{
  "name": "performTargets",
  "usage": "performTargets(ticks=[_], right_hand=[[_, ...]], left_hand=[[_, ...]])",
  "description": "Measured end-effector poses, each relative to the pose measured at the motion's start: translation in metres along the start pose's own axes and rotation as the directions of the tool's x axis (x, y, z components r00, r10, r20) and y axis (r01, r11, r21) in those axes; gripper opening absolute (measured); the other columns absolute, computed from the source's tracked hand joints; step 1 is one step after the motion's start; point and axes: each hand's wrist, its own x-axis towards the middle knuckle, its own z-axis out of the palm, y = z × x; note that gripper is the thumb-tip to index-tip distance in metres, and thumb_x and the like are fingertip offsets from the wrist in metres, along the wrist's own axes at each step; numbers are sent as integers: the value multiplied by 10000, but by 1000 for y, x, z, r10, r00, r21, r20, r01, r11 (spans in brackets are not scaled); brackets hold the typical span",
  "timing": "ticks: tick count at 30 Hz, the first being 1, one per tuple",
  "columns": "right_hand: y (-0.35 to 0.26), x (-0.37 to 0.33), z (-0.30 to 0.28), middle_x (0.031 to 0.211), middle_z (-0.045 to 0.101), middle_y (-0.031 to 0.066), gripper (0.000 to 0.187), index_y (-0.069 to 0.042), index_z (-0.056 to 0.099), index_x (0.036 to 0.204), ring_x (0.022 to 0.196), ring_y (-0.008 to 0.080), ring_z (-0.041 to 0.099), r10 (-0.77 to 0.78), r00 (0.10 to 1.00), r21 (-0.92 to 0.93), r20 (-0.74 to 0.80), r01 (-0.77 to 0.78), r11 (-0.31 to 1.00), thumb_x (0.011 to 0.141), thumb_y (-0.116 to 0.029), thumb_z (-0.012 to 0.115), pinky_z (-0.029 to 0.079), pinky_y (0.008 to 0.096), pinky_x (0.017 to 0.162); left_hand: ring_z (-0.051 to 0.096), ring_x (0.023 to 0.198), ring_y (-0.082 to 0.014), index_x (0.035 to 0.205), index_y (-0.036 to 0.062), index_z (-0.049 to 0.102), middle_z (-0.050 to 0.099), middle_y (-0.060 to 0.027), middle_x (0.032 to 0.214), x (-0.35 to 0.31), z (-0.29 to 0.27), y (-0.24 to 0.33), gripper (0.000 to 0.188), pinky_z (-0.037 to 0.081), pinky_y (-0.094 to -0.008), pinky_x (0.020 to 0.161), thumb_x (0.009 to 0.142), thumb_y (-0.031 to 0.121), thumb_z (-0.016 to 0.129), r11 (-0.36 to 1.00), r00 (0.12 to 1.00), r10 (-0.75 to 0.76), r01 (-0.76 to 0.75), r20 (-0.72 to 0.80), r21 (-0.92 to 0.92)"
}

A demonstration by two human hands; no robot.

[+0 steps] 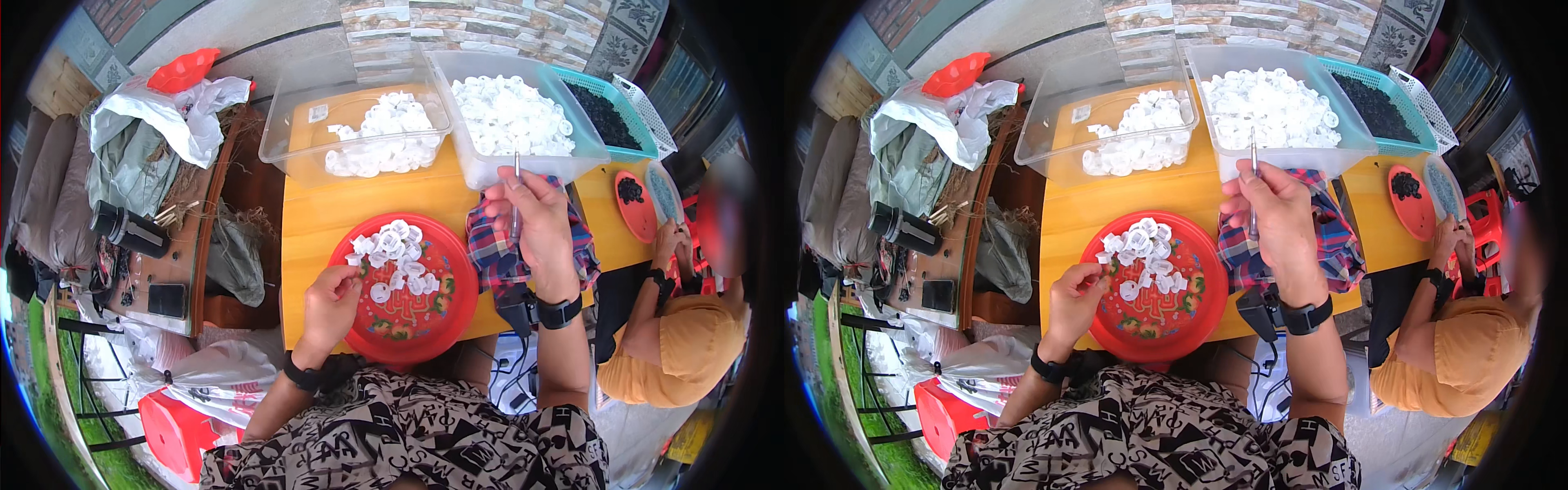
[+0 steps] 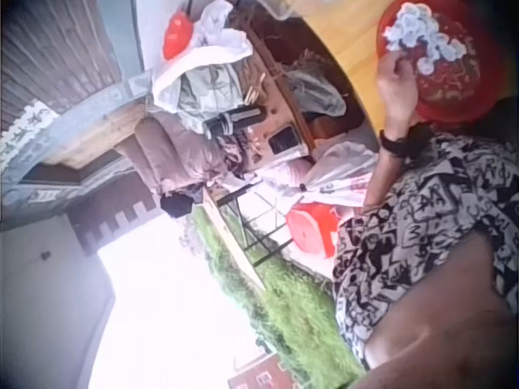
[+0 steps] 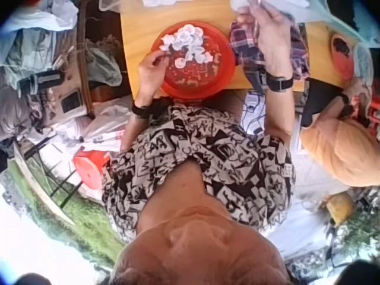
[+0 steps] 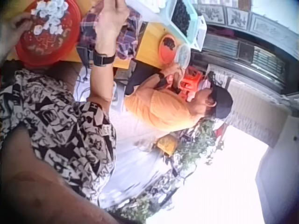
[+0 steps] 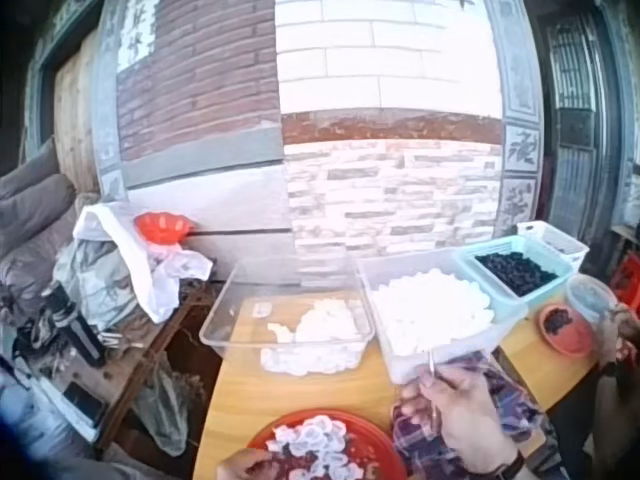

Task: Assembling small white plastic components by inserting black rings using a small tool.

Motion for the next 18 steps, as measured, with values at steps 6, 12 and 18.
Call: performTargets(ticks=[6, 12, 18], right_hand=[[58, -76, 9, 745, 601, 51, 284, 35, 537, 1145, 568, 89, 562, 215, 956, -155, 198, -186, 970, 912, -128, 536, 458, 205, 514], [78, -113, 11, 760, 582, 19, 230, 29, 555, 1088, 592, 60, 528, 325, 922, -222, 212, -278, 935, 885, -78, 544, 434, 190, 530], [82, -124, 45, 806, 606, 27, 198, 26, 575, 1023, 633, 71, 559, 388, 894, -138, 224, -365, 921, 861, -86, 556, 433, 196, 536]], left_hand=[[566, 909, -338, 956, -9, 616, 588, -170, 999, -3, 19, 5, 287, 481, -386, 784, 677, 8, 684, 816, 923, 352, -385, 158, 431], [585, 926, -244, 989, 2, 602, 606, -135, 988, -5, 16, -11, 269, 480, -340, 796, 730, -3, 676, 974, 965, 153, -184, 213, 134], [565, 971, -179, 1042, 16, 609, 604, -97, 1019, -15, 8, 9, 283, 468, -315, 832, 767, -26, 662, 532, 889, 119, 319, 443, -784]])
